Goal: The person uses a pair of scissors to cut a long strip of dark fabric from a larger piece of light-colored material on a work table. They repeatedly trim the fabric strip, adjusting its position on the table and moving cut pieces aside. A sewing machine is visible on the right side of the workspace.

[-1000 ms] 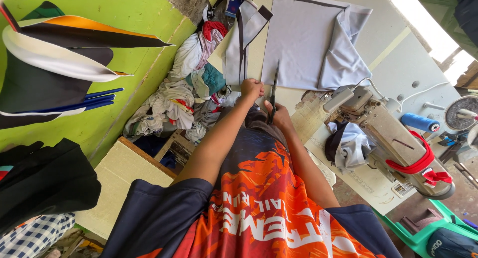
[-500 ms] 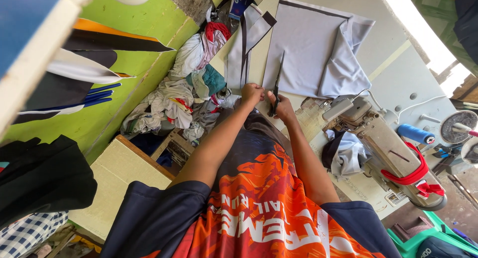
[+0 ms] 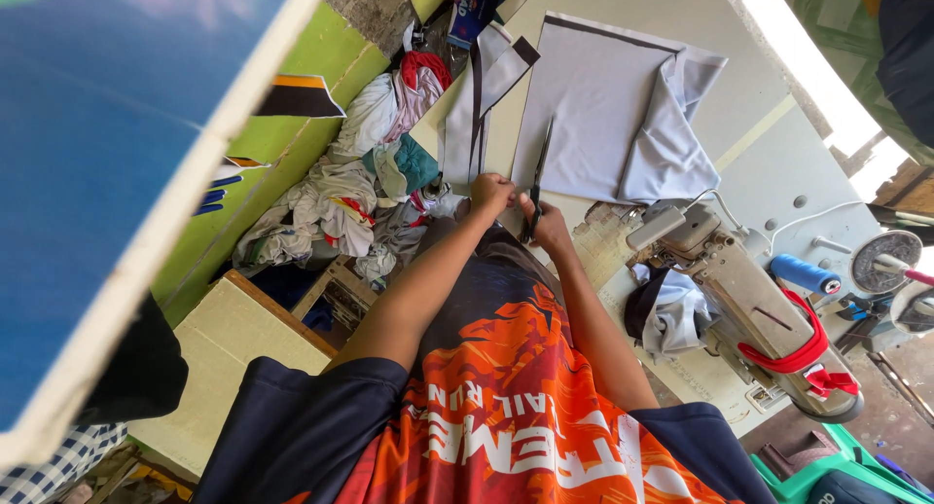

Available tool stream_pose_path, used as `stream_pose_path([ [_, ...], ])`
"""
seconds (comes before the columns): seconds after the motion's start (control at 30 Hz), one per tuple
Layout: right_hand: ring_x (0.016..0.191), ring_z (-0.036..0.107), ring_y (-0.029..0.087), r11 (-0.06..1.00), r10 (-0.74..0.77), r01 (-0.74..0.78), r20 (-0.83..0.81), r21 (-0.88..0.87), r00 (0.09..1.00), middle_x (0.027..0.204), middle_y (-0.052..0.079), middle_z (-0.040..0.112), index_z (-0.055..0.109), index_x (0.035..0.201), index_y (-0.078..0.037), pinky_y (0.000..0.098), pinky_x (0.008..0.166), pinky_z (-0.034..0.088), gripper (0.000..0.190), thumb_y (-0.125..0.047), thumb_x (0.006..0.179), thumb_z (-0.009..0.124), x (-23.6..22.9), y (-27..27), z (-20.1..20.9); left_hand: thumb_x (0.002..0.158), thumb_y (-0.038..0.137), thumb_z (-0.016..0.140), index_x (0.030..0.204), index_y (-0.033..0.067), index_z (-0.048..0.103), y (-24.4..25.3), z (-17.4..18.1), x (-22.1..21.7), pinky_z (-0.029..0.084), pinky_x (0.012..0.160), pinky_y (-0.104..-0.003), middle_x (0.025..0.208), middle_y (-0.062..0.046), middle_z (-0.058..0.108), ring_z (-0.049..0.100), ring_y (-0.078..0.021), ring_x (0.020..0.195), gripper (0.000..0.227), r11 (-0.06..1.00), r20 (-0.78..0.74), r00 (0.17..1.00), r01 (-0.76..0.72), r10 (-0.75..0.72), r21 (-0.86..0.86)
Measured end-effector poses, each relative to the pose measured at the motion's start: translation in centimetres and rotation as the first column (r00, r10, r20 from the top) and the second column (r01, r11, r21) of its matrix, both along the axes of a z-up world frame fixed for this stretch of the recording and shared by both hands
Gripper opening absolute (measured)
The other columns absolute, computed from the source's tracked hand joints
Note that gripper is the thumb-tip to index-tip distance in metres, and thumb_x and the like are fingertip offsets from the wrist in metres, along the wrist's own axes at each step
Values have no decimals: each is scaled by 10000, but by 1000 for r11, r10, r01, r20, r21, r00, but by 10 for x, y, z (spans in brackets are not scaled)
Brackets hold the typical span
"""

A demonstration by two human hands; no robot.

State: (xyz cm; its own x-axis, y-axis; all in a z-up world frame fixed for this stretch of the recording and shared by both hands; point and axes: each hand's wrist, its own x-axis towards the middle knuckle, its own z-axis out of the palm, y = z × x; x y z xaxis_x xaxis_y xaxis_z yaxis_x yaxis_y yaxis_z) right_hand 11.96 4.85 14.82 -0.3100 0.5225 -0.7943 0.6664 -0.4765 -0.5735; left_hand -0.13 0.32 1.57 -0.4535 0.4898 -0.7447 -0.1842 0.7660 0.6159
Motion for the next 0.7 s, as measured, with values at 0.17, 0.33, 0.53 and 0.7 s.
stream_pose_path([
  [0.17, 771, 715, 332, 999, -1, 2, 24, -40, 1000, 762, 227, 626, 641, 952, 10, 373, 578, 648, 765, -754, 906, 669, -7, 8, 15, 802, 129, 703, 850, 41, 784, 1, -17, 3, 592, 549, -277, 592, -83, 721, 728, -214, 513, 129, 1000, -29, 1000, 12, -12, -2],
  [0.33, 746, 742, 321, 1000, 23, -23, 26, -11, 999, 746, 218, 667, 634, 947, -22, 366, 555, 636, 753, -775, 929, 632, -14, 36, -13, 816, 84, 673, 933, 18, 785, 2, -11, -1, 603, 575, -274, 622, -126, 738, 739, -248, 541, 175, 999, 38, 999, 8, -7, -35],
  [0.53, 713, 751, 294, 1000, 21, -21, 6, 4, 1000, 715, 199, 676, 614, 925, -34, 322, 538, 628, 733, -767, 935, 617, -24, 43, 1, 815, 66, 653, 961, 9, 767, 0, -13, -1, 602, 599, -292, 617, -119, 722, 734, -230, 525, 195, 998, 90, 994, -58, 60, -28],
  [0.7, 727, 754, 308, 999, 17, -16, -55, 27, 998, 710, 196, 666, 607, 887, -37, 329, 542, 622, 734, -766, 965, 580, -20, 43, -9, 829, 66, 610, 906, 17, 782, 2, 1, -5, 611, 636, -308, 613, -107, 732, 738, -230, 524, 195, 1000, 86, 996, -12, 15, -29],
])
